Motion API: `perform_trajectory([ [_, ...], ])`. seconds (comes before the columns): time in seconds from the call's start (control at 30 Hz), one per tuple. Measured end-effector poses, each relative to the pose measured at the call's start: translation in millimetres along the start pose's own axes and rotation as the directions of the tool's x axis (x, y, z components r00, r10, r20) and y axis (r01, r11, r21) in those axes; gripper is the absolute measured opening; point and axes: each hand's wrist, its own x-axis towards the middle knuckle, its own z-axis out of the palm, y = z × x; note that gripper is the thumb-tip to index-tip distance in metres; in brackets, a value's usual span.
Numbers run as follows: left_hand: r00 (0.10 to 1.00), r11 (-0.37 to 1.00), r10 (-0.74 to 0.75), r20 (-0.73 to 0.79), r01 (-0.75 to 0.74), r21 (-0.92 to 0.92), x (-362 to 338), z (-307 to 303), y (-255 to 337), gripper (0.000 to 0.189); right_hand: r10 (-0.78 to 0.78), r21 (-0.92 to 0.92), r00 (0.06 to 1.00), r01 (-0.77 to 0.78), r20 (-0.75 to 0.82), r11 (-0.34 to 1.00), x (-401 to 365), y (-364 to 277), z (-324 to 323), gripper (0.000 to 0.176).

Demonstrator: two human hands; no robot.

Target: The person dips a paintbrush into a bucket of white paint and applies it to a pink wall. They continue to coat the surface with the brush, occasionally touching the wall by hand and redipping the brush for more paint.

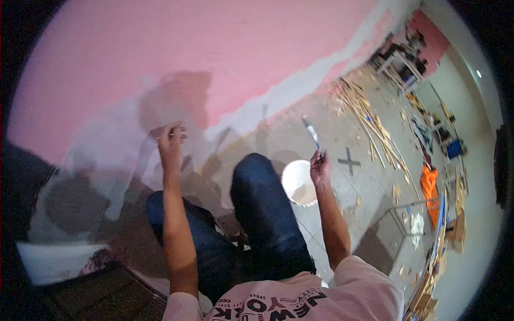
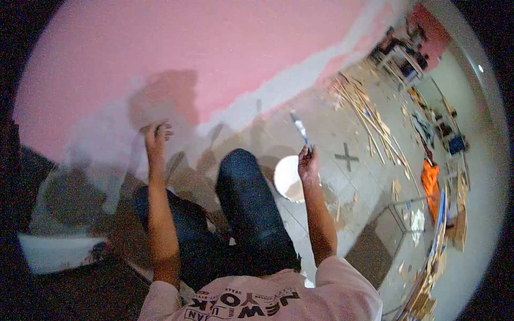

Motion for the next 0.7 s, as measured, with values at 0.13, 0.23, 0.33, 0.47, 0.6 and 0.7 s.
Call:
perform_trajectory([
  [0.13, 0.992, 1.000, 0.021, -0.126, -0.023, -0.017, -11, -38, 4, 0.025, -0.053, -0.341, 0.949, 0.163, 0.309, 0.926, -36, 62, 158, 0.030],
  [0.23, 0.977, 0.996, -0.001, -0.213, -0.019, -0.090, -19, -73, 5, 0.024, -0.015, -0.503, 0.849, 0.327, 0.529, 0.800, -71, 114, 232, 0.042],
  [0.33, 0.956, 0.992, -0.005, -0.292, -0.031, -0.121, -29, -105, 0, 0.022, 0.056, -0.565, 0.770, 0.414, 0.635, 0.714, -89, 173, 259, 0.047],
  [0.47, 0.934, 0.979, 0.011, -0.357, -0.083, -0.188, -40, -138, -10, 0.023, 0.111, -0.681, 0.751, 0.513, 0.651, 0.522, -134, 244, 263, 0.050],
  [0.6, 0.900, 0.969, -0.066, -0.431, -0.045, -0.242, -45, -144, -2, 0.023, 0.128, -0.703, 0.724, 0.588, 0.678, 0.399, -165, 282, 268, 0.049],
  [0.7, 0.914, 0.967, -0.080, -0.398, -0.026, -0.255, -38, -147, -5, 0.021, -0.005, -0.601, 0.617, 0.767, 0.787, 0.226, -155, 296, 269, 0.044],
])
